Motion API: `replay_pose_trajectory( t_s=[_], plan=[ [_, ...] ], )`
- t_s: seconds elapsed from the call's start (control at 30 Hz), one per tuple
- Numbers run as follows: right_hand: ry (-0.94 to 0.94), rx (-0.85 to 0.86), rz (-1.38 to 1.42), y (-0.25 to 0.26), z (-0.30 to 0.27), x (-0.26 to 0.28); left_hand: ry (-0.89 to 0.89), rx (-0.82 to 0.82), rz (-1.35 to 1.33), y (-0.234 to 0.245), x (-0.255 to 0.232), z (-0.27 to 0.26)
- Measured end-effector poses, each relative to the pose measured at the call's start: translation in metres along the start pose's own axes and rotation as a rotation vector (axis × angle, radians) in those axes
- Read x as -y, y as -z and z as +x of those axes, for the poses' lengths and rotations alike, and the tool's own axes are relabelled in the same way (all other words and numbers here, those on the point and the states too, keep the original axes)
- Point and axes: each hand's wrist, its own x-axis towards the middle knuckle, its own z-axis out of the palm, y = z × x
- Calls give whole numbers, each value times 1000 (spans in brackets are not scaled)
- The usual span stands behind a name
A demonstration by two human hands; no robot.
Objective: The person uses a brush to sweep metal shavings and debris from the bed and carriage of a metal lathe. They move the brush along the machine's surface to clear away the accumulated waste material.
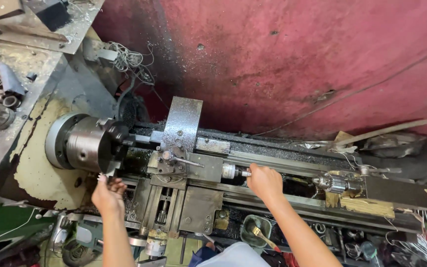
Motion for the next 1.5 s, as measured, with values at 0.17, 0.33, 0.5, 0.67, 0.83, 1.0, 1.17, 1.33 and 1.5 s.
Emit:
replay_pose_trajectory(
  t_s=[0.17,0.33,0.5,0.67,0.83,1.0,1.17,1.33,1.5],
  plan=[
    [17,77,33,17,1,5,164,50,-46,-22,26,-8],
    [39,188,-13,-6,-2,-3,388,110,-73,-8,70,38],
    [-7,286,-57,-31,18,-9,335,-132,76,-13,-3,-16],
    [40,236,-127,-37,47,-18,12,-224,101,-37,-71,-56],
    [47,159,-83,-7,49,-13,-276,-196,208,-38,-78,-30],
    [30,104,-32,-24,56,-25,-395,-257,906,-6,-59,-3],
    [5,111,-50,-17,53,-24,-308,-238,921,-16,-54,3],
    [15,131,-77,-14,54,-25,-222,-210,909,-38,-80,-22],
    [13,131,-126,-9,48,-20,-274,-219,454,-37,-63,-18]
  ],
)
